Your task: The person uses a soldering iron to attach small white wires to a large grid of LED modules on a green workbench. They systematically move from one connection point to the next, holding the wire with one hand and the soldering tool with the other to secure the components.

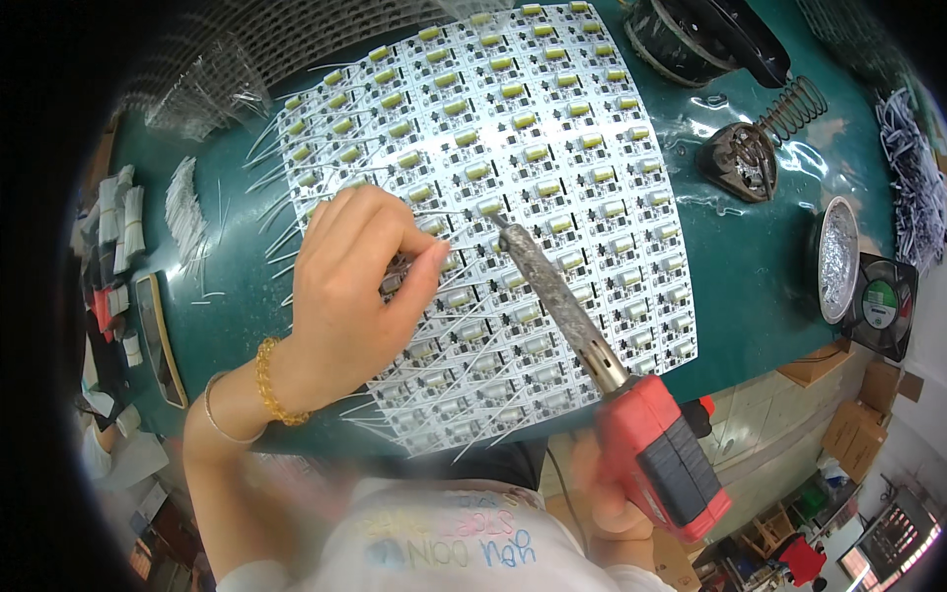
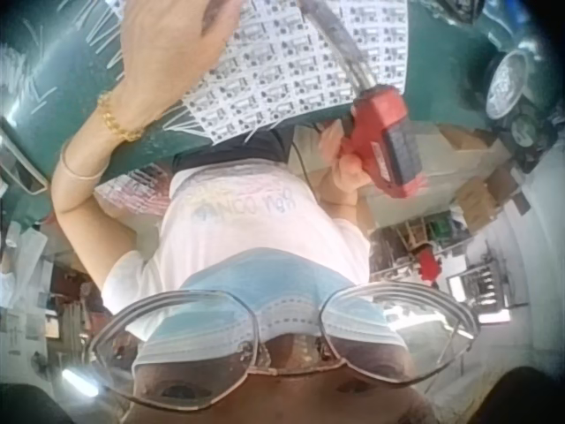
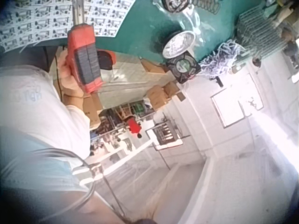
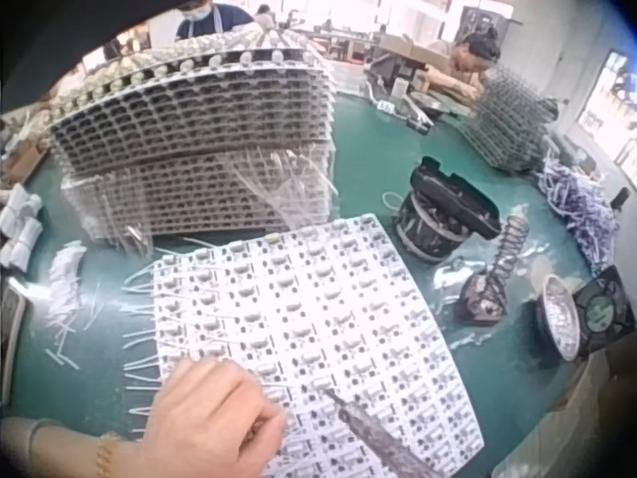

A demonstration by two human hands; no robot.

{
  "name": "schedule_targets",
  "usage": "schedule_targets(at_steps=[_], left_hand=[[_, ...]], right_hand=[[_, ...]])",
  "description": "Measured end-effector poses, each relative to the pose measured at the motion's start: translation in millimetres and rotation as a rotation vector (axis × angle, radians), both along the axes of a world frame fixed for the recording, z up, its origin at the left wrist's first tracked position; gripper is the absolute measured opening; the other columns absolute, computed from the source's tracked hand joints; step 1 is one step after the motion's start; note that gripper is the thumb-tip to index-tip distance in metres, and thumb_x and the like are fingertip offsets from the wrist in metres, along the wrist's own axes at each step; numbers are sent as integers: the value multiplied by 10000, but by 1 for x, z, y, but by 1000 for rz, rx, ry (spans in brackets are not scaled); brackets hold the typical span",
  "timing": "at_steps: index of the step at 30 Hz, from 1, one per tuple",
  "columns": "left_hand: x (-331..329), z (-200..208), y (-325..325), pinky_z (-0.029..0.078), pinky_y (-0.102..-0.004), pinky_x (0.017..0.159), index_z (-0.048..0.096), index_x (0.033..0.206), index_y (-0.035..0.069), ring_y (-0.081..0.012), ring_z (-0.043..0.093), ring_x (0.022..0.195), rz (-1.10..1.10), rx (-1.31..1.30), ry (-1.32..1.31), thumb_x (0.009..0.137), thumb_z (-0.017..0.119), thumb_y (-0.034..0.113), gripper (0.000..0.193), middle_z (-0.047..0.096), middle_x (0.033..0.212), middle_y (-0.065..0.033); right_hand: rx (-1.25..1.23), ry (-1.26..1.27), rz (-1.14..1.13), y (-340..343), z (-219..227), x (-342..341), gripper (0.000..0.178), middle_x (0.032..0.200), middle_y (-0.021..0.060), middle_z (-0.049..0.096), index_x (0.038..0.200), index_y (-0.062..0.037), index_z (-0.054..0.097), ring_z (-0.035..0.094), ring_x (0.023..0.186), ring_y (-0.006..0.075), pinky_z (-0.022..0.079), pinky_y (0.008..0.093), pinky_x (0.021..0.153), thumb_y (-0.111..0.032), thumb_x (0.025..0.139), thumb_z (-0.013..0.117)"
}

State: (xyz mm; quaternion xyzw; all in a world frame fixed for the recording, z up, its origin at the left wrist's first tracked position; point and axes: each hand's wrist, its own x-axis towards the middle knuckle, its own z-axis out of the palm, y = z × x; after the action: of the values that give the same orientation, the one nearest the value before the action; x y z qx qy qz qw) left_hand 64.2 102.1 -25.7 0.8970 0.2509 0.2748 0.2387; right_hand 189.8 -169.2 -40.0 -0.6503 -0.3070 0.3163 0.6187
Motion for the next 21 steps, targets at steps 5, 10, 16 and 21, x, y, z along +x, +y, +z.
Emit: schedule_targets(at_steps=[5,10,16,21], left_hand=[[1,-1,1,335,-342,627,532,724,55,-230,475,663,-8,1,25,717,697,-19,181,500,722,-60],[0,-1,1,325,-340,621,526,719,59,-223,462,646,-2,-15,20,718,695,-21,187,493,709,-58],[1,-3,1,320,-340,621,524,719,60,-218,455,640,5,9,24,721,694,-17,187,495,709,-54],[2,-2,1,317,-339,620,521,717,62,-216,452,637,2,-1,17,721,694,-16,189,493,707,-52]], right_hand=[[-164,-238,52,-7,2,2,719,563,10,462,1241,40,448,448,470,136,371,265,469,-546,849,584],[-360,-86,-9,-16,5,0,363,974,128,595,1104,-49,625,557,887,317,453,374,756,-191,770,623],[-416,-107,0,-13,11,-1,301,1022,139,616,1054,-59,659,583,946,339,466,398,783,-114,761,617],[-411,-82,-24,-13,10,-3,277,963,133,601,1044,-62,652,578,871,334,457,408,728,-109,777,590]])
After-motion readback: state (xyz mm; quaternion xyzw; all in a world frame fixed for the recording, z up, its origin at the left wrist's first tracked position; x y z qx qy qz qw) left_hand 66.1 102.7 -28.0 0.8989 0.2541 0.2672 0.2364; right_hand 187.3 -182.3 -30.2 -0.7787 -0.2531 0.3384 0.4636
